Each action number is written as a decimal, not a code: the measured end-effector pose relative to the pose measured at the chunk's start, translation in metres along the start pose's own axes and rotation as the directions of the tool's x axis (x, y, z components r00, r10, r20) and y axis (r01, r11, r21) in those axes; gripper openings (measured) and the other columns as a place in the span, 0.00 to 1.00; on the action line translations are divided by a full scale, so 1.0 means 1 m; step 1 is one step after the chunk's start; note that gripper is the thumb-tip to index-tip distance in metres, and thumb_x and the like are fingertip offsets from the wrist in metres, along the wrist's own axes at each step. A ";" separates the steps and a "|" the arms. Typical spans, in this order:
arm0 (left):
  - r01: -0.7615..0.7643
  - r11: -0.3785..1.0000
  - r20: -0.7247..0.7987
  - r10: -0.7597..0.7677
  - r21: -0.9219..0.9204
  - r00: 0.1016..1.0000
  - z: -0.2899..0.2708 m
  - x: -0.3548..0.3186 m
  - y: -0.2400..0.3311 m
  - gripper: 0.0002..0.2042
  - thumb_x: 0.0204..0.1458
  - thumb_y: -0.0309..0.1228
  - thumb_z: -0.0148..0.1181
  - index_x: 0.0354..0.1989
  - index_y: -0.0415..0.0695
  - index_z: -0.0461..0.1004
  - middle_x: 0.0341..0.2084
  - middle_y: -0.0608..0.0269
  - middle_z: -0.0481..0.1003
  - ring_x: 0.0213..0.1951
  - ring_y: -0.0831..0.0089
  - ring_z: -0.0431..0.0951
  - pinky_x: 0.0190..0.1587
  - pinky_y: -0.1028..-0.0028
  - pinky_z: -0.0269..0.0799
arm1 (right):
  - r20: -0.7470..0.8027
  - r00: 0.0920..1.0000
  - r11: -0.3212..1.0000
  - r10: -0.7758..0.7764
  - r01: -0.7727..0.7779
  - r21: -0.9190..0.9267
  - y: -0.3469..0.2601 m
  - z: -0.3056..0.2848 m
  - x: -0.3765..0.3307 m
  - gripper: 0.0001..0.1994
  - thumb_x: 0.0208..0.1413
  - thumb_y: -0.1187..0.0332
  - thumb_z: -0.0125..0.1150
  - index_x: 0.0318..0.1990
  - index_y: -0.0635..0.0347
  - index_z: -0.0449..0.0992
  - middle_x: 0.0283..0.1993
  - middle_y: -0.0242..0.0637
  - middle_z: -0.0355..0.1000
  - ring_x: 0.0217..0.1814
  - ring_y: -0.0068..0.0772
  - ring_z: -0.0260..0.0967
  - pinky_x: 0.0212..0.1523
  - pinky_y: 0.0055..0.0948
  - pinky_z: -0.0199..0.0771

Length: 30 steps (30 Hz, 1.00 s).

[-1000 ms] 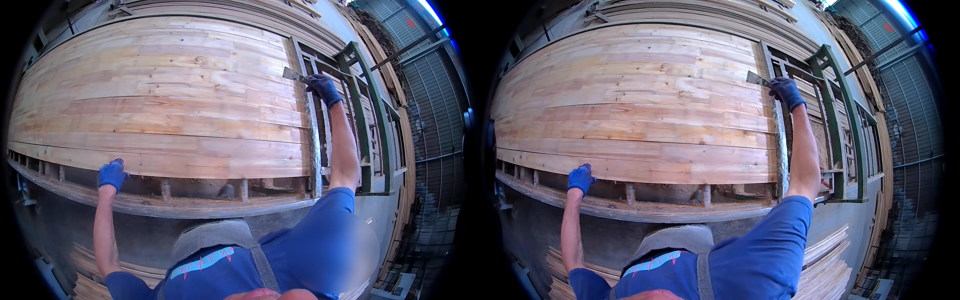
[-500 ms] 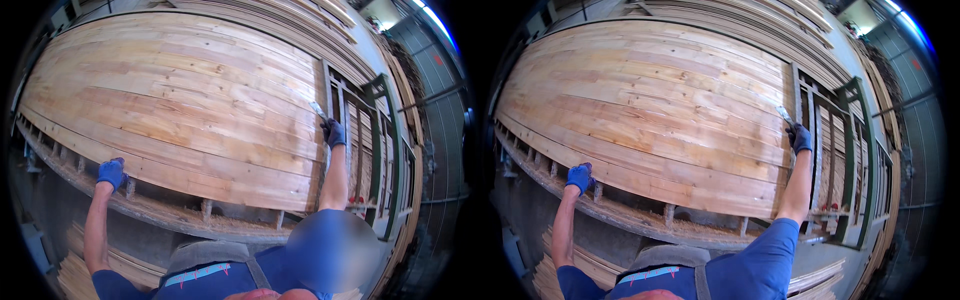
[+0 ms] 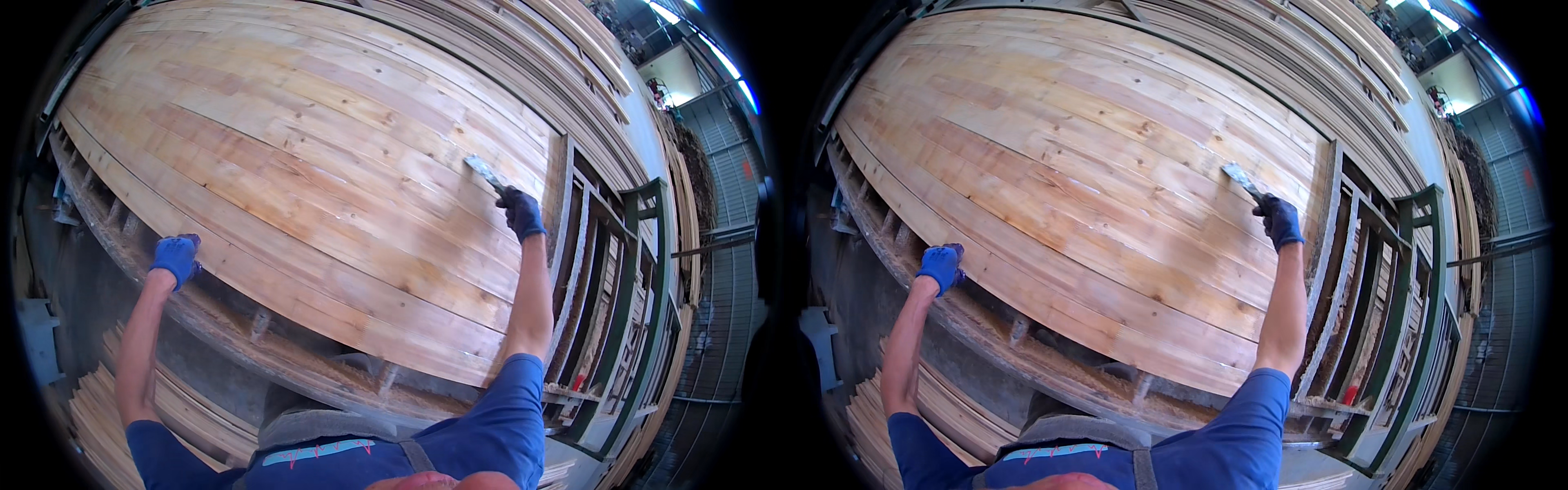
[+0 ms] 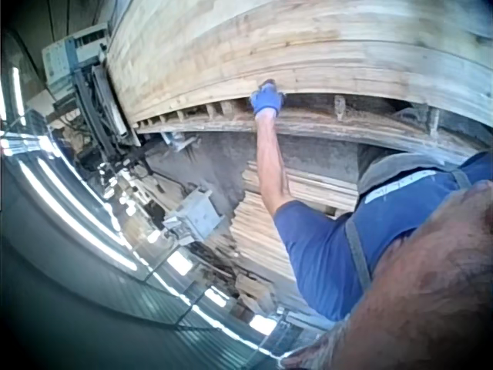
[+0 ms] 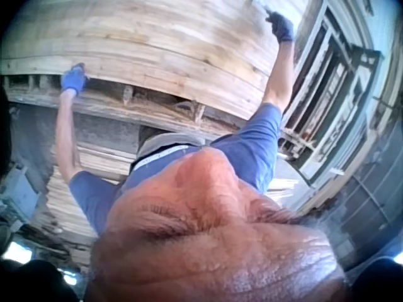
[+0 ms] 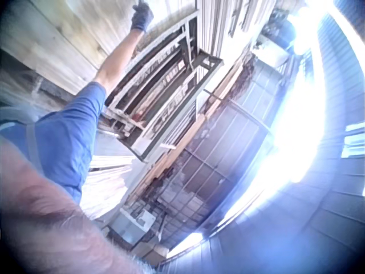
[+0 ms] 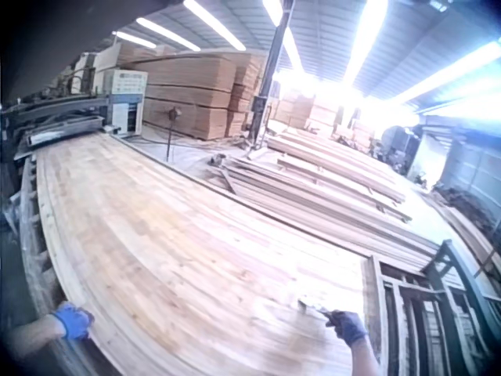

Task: The person assembles a large wooden panel by placing individual planks onto a metal frame. They use a brush to apply a white substance to the planks and a scraper to smooth the surface. The person also stirs a bucket of the white substance and places a metal bar on the assembled panel.

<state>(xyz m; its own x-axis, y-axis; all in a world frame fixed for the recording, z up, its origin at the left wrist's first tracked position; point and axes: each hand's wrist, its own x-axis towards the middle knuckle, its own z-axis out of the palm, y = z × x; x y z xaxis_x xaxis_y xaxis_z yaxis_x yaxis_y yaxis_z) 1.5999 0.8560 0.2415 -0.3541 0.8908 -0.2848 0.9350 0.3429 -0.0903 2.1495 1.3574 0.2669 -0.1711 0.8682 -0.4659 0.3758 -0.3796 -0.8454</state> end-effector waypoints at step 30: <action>-0.195 0.556 -0.484 -0.438 -0.808 0.758 0.049 -0.203 -0.230 0.11 0.53 0.36 0.63 0.43 0.47 0.79 0.37 0.57 0.80 0.40 0.59 0.80 0.45 0.64 0.76 | 0.742 0.491 0.825 -0.457 0.545 0.147 -0.159 0.680 -0.285 0.16 0.63 0.61 0.52 0.50 0.62 0.76 0.31 0.35 0.76 0.18 0.15 0.62 0.18 0.16 0.57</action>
<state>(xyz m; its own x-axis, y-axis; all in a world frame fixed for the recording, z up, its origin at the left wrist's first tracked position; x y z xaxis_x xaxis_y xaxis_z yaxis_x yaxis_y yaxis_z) 1.4578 0.5820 0.2730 -0.6861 0.6691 0.2857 0.5750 0.2582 0.7763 1.5193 0.9530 0.3561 -0.9313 0.3623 -0.0366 0.0828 0.1128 -0.9902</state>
